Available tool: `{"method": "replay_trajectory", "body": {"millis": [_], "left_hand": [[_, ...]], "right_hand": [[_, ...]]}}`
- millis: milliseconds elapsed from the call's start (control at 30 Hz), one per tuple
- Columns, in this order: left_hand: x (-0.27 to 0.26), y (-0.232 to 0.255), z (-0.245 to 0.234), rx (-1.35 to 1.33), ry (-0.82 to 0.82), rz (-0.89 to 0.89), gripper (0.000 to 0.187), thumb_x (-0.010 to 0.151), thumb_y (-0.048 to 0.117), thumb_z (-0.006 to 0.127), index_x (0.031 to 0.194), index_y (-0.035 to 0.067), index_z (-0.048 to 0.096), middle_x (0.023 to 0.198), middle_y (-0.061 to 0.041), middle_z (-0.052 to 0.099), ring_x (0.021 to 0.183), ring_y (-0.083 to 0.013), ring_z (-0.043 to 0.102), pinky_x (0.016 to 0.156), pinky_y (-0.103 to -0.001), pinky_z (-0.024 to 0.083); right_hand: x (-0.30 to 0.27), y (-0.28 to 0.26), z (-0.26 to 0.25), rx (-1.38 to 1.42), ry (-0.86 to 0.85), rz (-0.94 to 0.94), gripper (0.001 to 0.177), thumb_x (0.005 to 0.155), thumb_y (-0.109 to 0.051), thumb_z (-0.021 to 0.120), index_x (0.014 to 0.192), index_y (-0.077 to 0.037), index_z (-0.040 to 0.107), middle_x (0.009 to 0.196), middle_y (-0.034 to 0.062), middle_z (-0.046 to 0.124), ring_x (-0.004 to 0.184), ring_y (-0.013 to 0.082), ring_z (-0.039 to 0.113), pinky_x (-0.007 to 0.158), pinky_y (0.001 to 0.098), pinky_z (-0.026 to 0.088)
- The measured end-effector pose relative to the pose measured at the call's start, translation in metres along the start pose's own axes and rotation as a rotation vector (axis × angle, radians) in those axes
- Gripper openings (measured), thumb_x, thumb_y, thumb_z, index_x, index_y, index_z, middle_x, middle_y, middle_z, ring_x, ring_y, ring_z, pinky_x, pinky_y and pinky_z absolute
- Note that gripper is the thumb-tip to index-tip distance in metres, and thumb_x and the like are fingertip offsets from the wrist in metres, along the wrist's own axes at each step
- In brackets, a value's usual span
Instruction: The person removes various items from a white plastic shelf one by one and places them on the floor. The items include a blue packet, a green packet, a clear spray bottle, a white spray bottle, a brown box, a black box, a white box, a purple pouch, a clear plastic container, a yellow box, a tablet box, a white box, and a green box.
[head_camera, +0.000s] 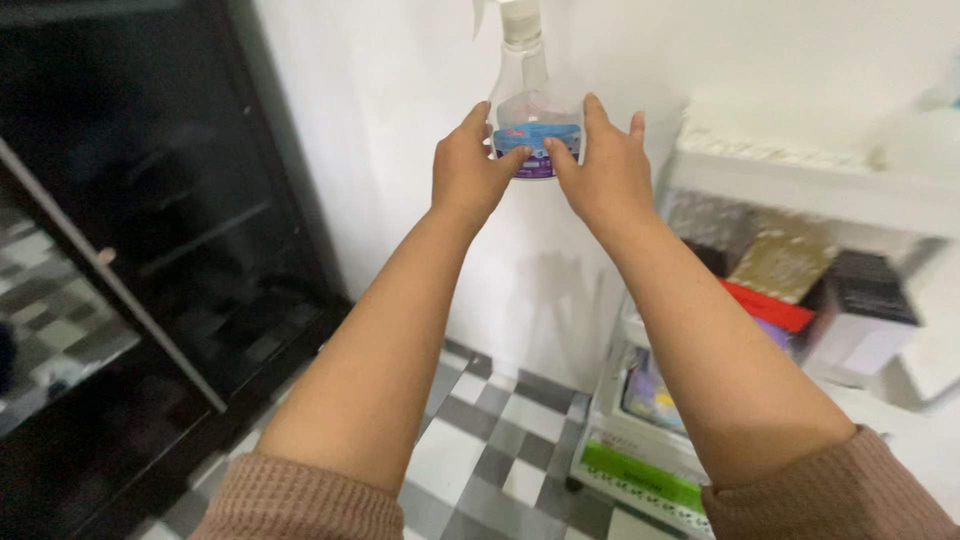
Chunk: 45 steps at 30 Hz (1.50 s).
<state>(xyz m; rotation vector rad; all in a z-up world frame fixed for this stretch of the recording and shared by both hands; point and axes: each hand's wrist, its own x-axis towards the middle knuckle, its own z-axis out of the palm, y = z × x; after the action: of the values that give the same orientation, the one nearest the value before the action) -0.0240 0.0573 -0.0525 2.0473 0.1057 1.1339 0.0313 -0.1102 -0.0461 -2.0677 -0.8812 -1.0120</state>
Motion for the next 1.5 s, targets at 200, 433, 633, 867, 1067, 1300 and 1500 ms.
{"method": "replay_trajectory", "body": {"millis": [200, 433, 633, 867, 1067, 1300, 1500], "left_hand": [[-0.071, -0.096, -0.043, 0.062, -0.013, -0.112, 0.087, 0.075, 0.022, 0.088, 0.147, 0.010, 0.040, 0.128, -0.027, 0.065, 0.112, -0.0351, 0.070, 0.090, -0.041, 0.059], [-0.173, -0.190, -0.075, 0.243, -0.042, -0.224, 0.079, 0.079, 0.020, 0.086, 0.143, 0.012, 0.041, 0.112, -0.025, 0.073, 0.100, -0.0377, 0.073, 0.086, -0.044, 0.057], [-0.253, -0.257, -0.094, 0.294, -0.011, -0.313, 0.081, 0.076, 0.015, 0.086, 0.144, 0.011, 0.041, 0.101, -0.021, 0.073, 0.093, -0.0404, 0.071, 0.081, -0.047, 0.056], [-0.336, -0.325, -0.085, 0.263, 0.058, -0.322, 0.077, 0.075, 0.007, 0.084, 0.141, 0.005, 0.045, 0.138, -0.024, 0.055, 0.128, -0.0438, 0.055, 0.106, -0.046, 0.047], [-0.405, -0.374, -0.063, 0.195, -0.001, -0.417, 0.086, 0.075, 0.001, 0.079, 0.149, -0.001, 0.035, 0.148, -0.028, 0.044, 0.135, -0.0450, 0.047, 0.111, -0.044, 0.043], [-0.453, -0.406, -0.057, 0.215, -0.096, -0.638, 0.089, 0.076, 0.000, 0.077, 0.153, 0.000, 0.031, 0.152, -0.025, 0.042, 0.140, -0.0415, 0.044, 0.114, -0.041, 0.041], [-0.482, -0.421, -0.048, 0.200, -0.087, -0.806, 0.096, 0.074, -0.005, 0.077, 0.153, -0.002, 0.025, 0.154, -0.027, 0.035, 0.141, -0.0424, 0.041, 0.116, -0.039, 0.037]], "right_hand": [[-0.077, -0.028, 0.097, 0.109, -0.156, 0.006, 0.069, 0.096, -0.032, 0.069, 0.148, 0.006, 0.044, 0.119, 0.0308, 0.067, 0.117, 0.0503, 0.061, 0.124, 0.0549, 0.022], [-0.198, -0.051, 0.198, 0.261, -0.269, 0.004, 0.069, 0.096, -0.027, 0.067, 0.150, 0.007, 0.039, 0.128, 0.0320, 0.064, 0.117, 0.0485, 0.062, 0.123, 0.0570, 0.022], [-0.282, -0.080, 0.246, 0.343, -0.387, 0.044, 0.069, 0.093, -0.021, 0.067, 0.150, 0.006, 0.038, 0.128, 0.0320, 0.064, 0.117, 0.0492, 0.061, 0.115, 0.0573, 0.030], [-0.355, -0.100, 0.258, 0.450, -0.681, 0.275, 0.078, 0.092, -0.016, 0.064, 0.161, -0.012, 0.027, 0.134, 0.0274, 0.062, 0.121, 0.0438, 0.061, 0.102, 0.0460, 0.050], [-0.426, -0.077, 0.287, 0.523, -0.721, 0.149, 0.075, 0.091, -0.006, 0.065, 0.158, -0.010, 0.032, 0.151, 0.0283, 0.048, 0.140, 0.0426, 0.048, 0.114, 0.0427, 0.041], [-0.487, -0.060, 0.329, 0.552, -0.826, 0.134, 0.084, 0.086, -0.005, 0.066, 0.160, -0.013, 0.027, 0.156, 0.0304, 0.039, 0.144, 0.0433, 0.041, 0.116, 0.0411, 0.040], [-0.515, -0.055, 0.354, 0.514, -1.032, 0.206, 0.094, 0.083, -0.001, 0.066, 0.162, -0.019, 0.019, 0.162, 0.0319, 0.025, 0.143, 0.0455, 0.038, 0.116, 0.0417, 0.039]]}}
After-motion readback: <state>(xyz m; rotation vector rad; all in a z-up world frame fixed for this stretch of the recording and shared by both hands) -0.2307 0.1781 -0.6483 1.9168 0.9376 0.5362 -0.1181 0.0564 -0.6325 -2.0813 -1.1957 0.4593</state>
